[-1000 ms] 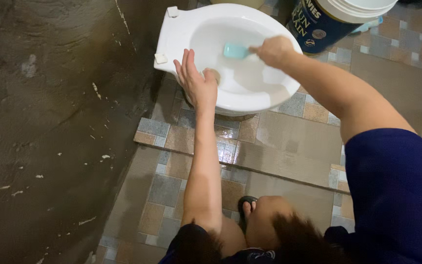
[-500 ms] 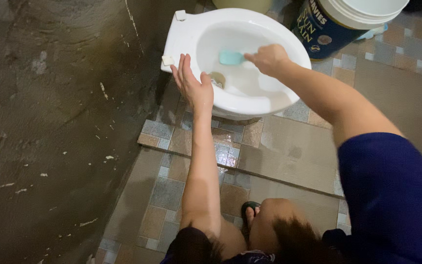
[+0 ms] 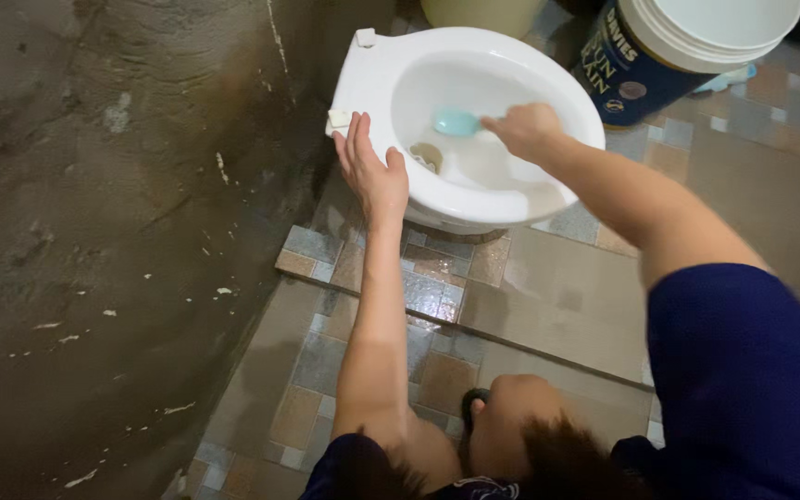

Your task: The person scrubs the inside and base of a white toilet using a light blue brush. They then rinse the brush in a white bucket and continue scrubbing the base of the toilet.

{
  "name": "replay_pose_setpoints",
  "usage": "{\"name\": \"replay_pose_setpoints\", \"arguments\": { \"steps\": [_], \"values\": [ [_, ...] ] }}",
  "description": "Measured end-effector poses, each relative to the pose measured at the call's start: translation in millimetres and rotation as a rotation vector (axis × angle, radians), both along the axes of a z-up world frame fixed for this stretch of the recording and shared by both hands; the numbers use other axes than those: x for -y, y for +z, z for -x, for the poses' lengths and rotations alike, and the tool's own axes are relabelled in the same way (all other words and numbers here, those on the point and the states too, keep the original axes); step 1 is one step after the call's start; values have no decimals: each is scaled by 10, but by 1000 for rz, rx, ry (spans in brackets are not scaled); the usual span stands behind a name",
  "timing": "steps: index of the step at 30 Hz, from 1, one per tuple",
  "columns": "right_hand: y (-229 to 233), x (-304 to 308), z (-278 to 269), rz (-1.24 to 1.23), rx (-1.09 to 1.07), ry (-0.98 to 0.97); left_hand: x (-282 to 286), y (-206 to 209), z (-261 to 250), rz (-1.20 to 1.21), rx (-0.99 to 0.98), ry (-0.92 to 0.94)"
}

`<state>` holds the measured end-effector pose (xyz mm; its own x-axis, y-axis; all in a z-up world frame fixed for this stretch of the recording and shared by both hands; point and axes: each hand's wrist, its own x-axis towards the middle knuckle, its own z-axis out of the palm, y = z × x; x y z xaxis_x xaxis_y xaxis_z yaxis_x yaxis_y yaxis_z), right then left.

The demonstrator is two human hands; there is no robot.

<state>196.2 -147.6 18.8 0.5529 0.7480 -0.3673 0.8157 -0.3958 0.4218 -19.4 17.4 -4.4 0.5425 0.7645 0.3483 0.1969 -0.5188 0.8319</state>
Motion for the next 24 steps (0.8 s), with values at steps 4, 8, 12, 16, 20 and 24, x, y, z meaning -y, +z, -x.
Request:
{"name": "replay_pose_setpoints", "arguments": {
  "steps": [4,8,12,16,20,24],
  "values": [
    [112,347,-20,218,-116,54,-125,103,153,-29,-56,7],
    [-78,240,-406,150,-67,38,-114,213,268,-71,-71,-8],
    [-796,-98,-454,-46,-182,107,-15,237,316,-109,-21,-18],
    [-816,-156,-403,76,-529,184,-52,235,383,-106,-78,-26],
    [-209,-106,-406,123,-854,-425,-57,261,459,-120,-56,-25],
    [-728,-508,-355,-98,-1147,-611,-76,290,415,-106,-47,-7]
  ]
}}
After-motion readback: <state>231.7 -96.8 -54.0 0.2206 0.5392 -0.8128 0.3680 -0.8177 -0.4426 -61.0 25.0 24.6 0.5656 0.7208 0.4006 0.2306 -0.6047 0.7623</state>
